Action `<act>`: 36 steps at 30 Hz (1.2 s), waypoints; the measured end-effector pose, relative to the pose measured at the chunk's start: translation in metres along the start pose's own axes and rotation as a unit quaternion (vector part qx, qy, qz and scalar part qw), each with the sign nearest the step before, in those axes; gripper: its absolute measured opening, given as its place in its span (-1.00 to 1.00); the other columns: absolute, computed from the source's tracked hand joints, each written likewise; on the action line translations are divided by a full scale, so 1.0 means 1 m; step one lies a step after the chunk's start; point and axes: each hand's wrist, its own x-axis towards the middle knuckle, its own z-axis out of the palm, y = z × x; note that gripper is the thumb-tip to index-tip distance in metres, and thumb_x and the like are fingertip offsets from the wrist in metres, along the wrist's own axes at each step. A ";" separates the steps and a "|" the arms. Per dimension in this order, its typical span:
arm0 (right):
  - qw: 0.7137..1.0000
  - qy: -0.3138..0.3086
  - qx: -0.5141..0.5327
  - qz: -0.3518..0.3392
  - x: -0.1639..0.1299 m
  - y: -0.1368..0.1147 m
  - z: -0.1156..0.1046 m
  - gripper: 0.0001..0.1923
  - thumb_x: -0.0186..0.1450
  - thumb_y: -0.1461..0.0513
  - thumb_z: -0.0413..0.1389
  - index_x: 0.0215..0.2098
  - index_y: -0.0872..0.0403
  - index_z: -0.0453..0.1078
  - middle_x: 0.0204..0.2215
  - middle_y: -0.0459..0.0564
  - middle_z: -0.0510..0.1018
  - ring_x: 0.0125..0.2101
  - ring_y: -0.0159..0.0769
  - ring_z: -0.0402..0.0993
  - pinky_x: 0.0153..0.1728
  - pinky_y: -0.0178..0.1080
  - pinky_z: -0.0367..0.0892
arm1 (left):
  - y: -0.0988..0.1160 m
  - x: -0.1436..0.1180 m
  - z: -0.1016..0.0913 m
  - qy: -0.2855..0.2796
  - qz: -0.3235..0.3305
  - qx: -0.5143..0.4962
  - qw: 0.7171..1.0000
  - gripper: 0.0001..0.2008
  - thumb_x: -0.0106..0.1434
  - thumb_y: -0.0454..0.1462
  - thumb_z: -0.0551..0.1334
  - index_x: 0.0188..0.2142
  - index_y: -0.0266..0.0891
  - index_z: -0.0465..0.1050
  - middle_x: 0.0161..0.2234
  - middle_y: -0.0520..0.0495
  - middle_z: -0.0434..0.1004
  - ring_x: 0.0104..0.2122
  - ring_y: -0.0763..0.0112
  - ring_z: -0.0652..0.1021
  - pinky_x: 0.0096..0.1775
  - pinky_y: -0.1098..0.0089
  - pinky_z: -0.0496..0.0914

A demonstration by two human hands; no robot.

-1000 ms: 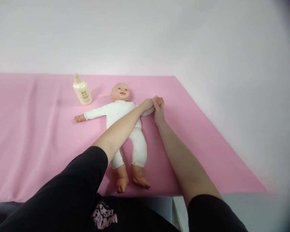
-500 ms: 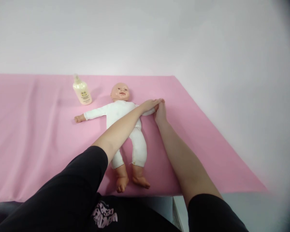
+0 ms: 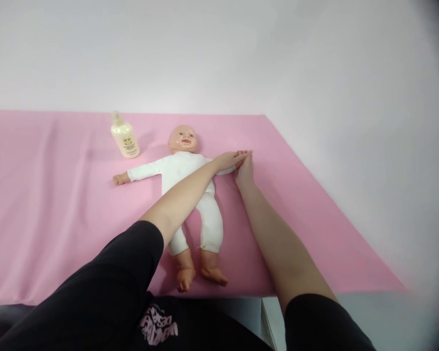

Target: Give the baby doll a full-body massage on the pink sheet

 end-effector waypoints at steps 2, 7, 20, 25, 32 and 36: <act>1.000 -0.009 -0.017 -0.006 0.000 0.002 -0.002 -0.52 0.30 -0.23 0.03 -0.24 -0.01 0.34 -0.25 -0.09 0.51 -0.15 -0.30 0.52 -0.03 -0.16 0.46 | 0.001 0.001 0.000 0.007 -0.005 -0.001 1.000 -0.51 0.52 -0.08 -0.09 -0.03 -0.34 0.52 0.01 -0.23 0.61 0.04 0.24 0.56 0.14 0.31 0.35; 0.992 -0.029 -0.096 -0.082 0.003 0.007 -0.010 -0.43 0.30 -0.22 0.00 0.07 -0.06 0.32 0.08 -0.01 0.46 0.11 -0.26 0.47 0.21 -0.04 0.36 | 0.001 0.004 0.000 0.026 -0.020 -0.040 0.999 -0.61 0.52 -0.12 -0.06 -0.17 -0.28 0.46 -0.11 -0.19 0.60 -0.08 0.26 0.56 0.03 0.30 0.38; 0.974 -0.067 -0.149 -0.157 -0.009 -0.007 -0.004 -0.49 0.33 -0.17 0.06 0.03 -0.01 0.32 -0.07 0.04 0.56 -0.10 -0.23 0.57 0.14 0.00 0.44 | -0.018 0.024 0.005 0.120 0.037 -0.219 0.968 -0.93 0.33 -0.39 0.21 -0.29 -0.24 0.33 -0.38 0.06 0.42 -0.34 0.46 0.44 -0.06 0.33 0.38; 0.969 -0.058 -0.180 -0.161 -0.011 -0.012 -0.005 -0.51 0.35 -0.14 0.04 0.03 0.01 0.36 -0.05 0.06 0.58 -0.04 -0.20 0.58 0.19 0.05 0.41 | -0.025 0.029 0.004 0.127 0.058 -0.205 0.969 -0.92 0.27 -0.43 0.22 -0.25 -0.28 0.38 -0.30 -0.01 0.51 -0.25 0.44 0.50 -0.01 0.33 0.37; 0.979 0.010 -0.168 -0.117 -0.006 -0.007 -0.009 -0.51 0.29 -0.06 0.13 0.10 -0.02 0.36 0.08 0.04 0.52 0.09 -0.23 0.52 0.23 0.00 0.39 | -0.020 0.022 0.005 0.126 0.026 -0.170 0.977 -0.68 0.40 -0.45 0.00 0.08 -0.28 0.35 -0.32 0.00 0.54 -0.29 0.43 0.52 -0.03 0.35 0.39; 0.985 0.000 -0.141 -0.095 -0.004 -0.004 -0.009 -0.65 0.25 -0.02 0.17 -0.12 0.01 0.45 -0.12 -0.01 0.62 -0.07 -0.25 0.58 0.13 -0.03 0.46 | -0.012 0.016 0.001 0.132 -0.009 -0.113 0.985 -0.72 0.43 -0.39 0.03 0.08 -0.28 0.34 -0.22 -0.06 0.58 -0.21 0.42 0.54 -0.02 0.38 0.39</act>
